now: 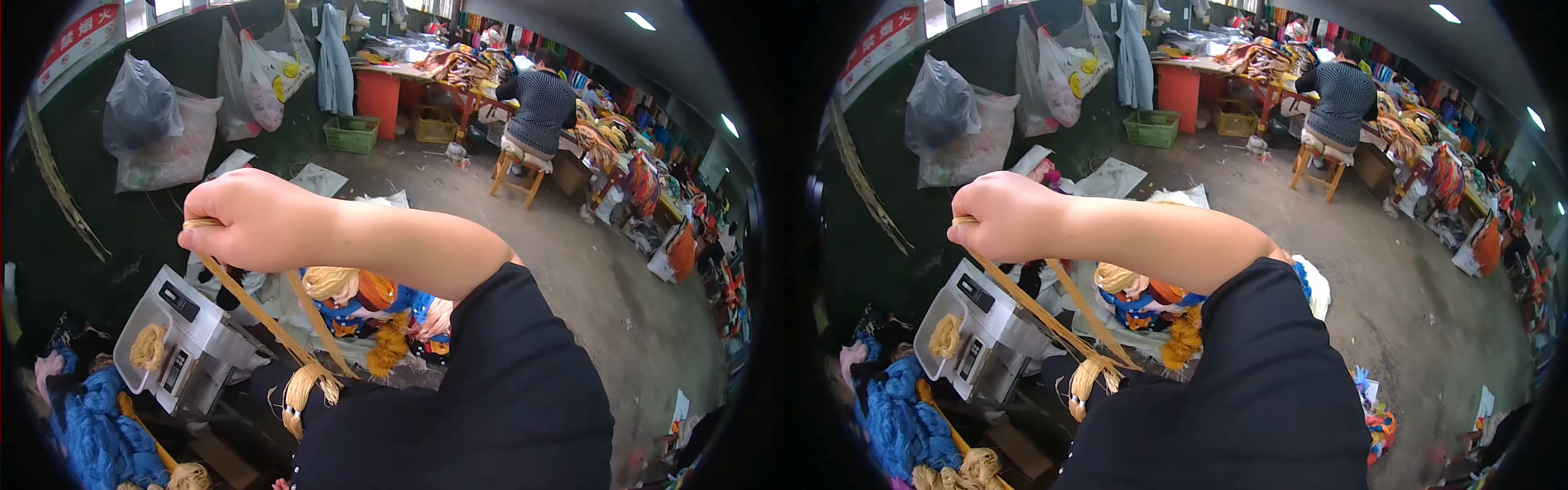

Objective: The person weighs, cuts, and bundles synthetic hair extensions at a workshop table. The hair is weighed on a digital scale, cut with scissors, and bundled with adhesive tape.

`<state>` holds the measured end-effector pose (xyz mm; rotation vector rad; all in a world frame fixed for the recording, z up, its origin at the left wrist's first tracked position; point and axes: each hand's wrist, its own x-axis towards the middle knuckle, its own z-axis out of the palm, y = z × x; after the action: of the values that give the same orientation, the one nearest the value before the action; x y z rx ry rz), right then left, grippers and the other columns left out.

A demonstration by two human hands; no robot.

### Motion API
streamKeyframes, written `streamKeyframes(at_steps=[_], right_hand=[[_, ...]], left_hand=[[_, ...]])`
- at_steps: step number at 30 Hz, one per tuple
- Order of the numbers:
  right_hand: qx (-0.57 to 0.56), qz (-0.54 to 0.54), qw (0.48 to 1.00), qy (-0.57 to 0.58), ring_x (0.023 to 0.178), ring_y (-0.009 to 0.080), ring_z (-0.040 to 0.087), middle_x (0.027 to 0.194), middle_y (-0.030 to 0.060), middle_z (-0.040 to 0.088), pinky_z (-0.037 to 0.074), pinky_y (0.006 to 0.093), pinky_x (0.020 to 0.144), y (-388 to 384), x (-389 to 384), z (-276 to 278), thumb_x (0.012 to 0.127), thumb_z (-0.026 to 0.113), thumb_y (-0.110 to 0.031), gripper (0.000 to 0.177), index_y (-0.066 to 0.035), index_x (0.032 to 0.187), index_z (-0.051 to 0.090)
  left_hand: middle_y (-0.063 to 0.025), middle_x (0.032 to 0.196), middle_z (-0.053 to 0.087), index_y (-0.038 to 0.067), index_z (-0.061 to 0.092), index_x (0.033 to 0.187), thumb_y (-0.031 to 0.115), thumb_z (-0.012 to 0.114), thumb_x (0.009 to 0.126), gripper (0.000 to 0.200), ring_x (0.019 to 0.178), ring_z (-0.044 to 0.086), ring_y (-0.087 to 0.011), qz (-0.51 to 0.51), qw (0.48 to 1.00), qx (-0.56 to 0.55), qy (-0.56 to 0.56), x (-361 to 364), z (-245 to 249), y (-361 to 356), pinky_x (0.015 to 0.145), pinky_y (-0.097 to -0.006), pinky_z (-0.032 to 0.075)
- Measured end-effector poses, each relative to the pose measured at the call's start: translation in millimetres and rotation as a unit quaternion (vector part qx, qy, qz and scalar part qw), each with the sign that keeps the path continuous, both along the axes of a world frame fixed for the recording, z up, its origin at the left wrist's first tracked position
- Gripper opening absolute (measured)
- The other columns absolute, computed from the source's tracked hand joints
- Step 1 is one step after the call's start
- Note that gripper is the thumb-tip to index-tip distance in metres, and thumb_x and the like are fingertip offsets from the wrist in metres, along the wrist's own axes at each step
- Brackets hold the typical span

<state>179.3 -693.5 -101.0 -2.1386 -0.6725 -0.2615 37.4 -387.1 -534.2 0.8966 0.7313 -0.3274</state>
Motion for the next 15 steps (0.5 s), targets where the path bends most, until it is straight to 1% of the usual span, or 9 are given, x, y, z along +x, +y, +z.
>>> streamKeyframes(at_steps=[1, 2, 5, 6, 9, 12, 13, 14, 15], right_hand=[[0.015, -0.003, 1.000, 0.026, 0.064, 0.0157, 0.060, 0.068, 0.0083, 0.061, 0.046, 0.0292, 0.060, 5, 2, 6, 0.087, 0.057, -0.021, 0.024, 0.002, 0.082, 0.061], [0.016, 0.034, 0.994, -0.106, 0.058, 0.0139, 0.057, 0.064, 0.0075, 0.058, 0.045, 0.0281, 0.057, 14, 19, 4, 0.089, 0.055, -0.020, 0.024, 0.003, 0.083, 0.060], [0.151, 0.083, 0.984, 0.035, 0.054, 0.0095, 0.050, 0.062, 0.0040, 0.055, 0.043, 0.0245, 0.054, 30, 36, 12, 0.091, 0.052, -0.013, 0.018, 0.001, 0.084, 0.060], [0.209, 0.084, 0.973, 0.053, 0.063, 0.0214, 0.060, 0.073, 0.0118, 0.064, 0.049, 0.0323, 0.065, 36, 37, 18, 0.087, 0.055, -0.015, 0.020, 0.003, 0.083, 0.064], [0.212, 0.046, 0.964, -0.152, 0.080, 0.0244, 0.062, 0.082, 0.0141, 0.064, 0.050, 0.0346, 0.072, 57, 68, 24, 0.085, 0.051, -0.007, 0.016, 0.004, 0.088, 0.062], [0.245, 0.115, 0.959, -0.082, 0.060, 0.0097, 0.052, 0.069, 0.0041, 0.056, 0.043, 0.0237, 0.057, 77, 91, 41, 0.090, 0.049, -0.011, 0.017, 0.001, 0.084, 0.060], [0.243, 0.152, 0.954, -0.083, 0.058, 0.0090, 0.049, 0.064, 0.0018, 0.053, 0.039, 0.0228, 0.054, 86, 104, 46, 0.092, 0.047, -0.013, 0.020, -0.002, 0.082, 0.059], [0.286, 0.191, 0.938, -0.042, 0.057, 0.0084, 0.048, 0.062, 0.0004, 0.052, 0.037, 0.0217, 0.052, 97, 114, 51, 0.093, 0.046, -0.014, 0.022, -0.004, 0.078, 0.059], [0.291, 0.218, 0.931, -0.019, 0.059, 0.0079, 0.049, 0.064, 0.0002, 0.055, 0.038, 0.0232, 0.054, 104, 128, 57, 0.091, 0.051, -0.016, 0.020, -0.005, 0.077, 0.061]], left_hand=[[-0.0044, 0.084, 0.064, 0.009, 0.060, 0.093, 0.038, 0.056, 0.091, 0.030, 0.072, 0.057, -0.0166, 0.002, 1.000, -0.004, -0.005, 3, -11, 6, 0.067, -0.0290, 0.048], [-0.0044, 0.084, 0.064, 0.009, 0.060, 0.093, 0.038, 0.056, 0.091, 0.030, 0.072, 0.057, -0.0166, 0.006, 1.000, -0.008, -0.010, 8, -23, 11, 0.067, -0.0289, 0.048], [-0.0044, 0.084, 0.064, 0.008, 0.060, 0.092, 0.038, 0.056, 0.091, 0.030, 0.072, 0.057, -0.0166, 0.036, 0.999, -0.017, -0.024, 13, -60, 34, 0.067, -0.0289, 0.048], [-0.0044, 0.083, 0.064, 0.008, 0.060, 0.092, 0.038, 0.056, 0.091, 0.030, 0.071, 0.057, -0.0166, 0.054, 0.998, -0.018, -0.026, 10, -72, 46, 0.067, -0.0289, 0.048], [-0.0044, 0.083, 0.064, 0.008, 0.060, 0.092, 0.038, 0.056, 0.091, 0.030, 0.071, 0.057, -0.0166, 0.125, 0.992, -0.013, -0.022, -19, -112, 93, 0.067, -0.0288, 0.048], [-0.0044, 0.083, 0.064, 0.008, 0.060, 0.092, 0.038, 0.056, 0.091, 0.030, 0.071, 0.056, -0.0167, 0.209, 0.978, -0.019, -0.005, -73, -149, 117, 0.066, -0.0288, 0.048], [-0.0010, 0.081, 0.062, 0.012, 0.057, 0.093, 0.040, 0.055, 0.091, 0.029, 0.073, 0.056, -0.0140, 0.218, 0.975, -0.039, 0.011, -78, -186, 130, 0.068, -0.0342, 0.049], [-0.0013, 0.081, 0.062, 0.012, 0.056, 0.092, 0.039, 0.055, 0.091, 0.027, 0.068, 0.054, -0.0134, 0.207, 0.978, 0.007, 0.025, -74, -131, 108, 0.066, -0.0337, 0.048], [-0.0023, 0.079, 0.061, 0.012, 0.056, 0.090, 0.037, 0.055, 0.091, 0.026, 0.062, 0.052, -0.0134, 0.225, 0.973, -0.042, 0.028, -75, -134, 110, 0.064, -0.0329, 0.048]])
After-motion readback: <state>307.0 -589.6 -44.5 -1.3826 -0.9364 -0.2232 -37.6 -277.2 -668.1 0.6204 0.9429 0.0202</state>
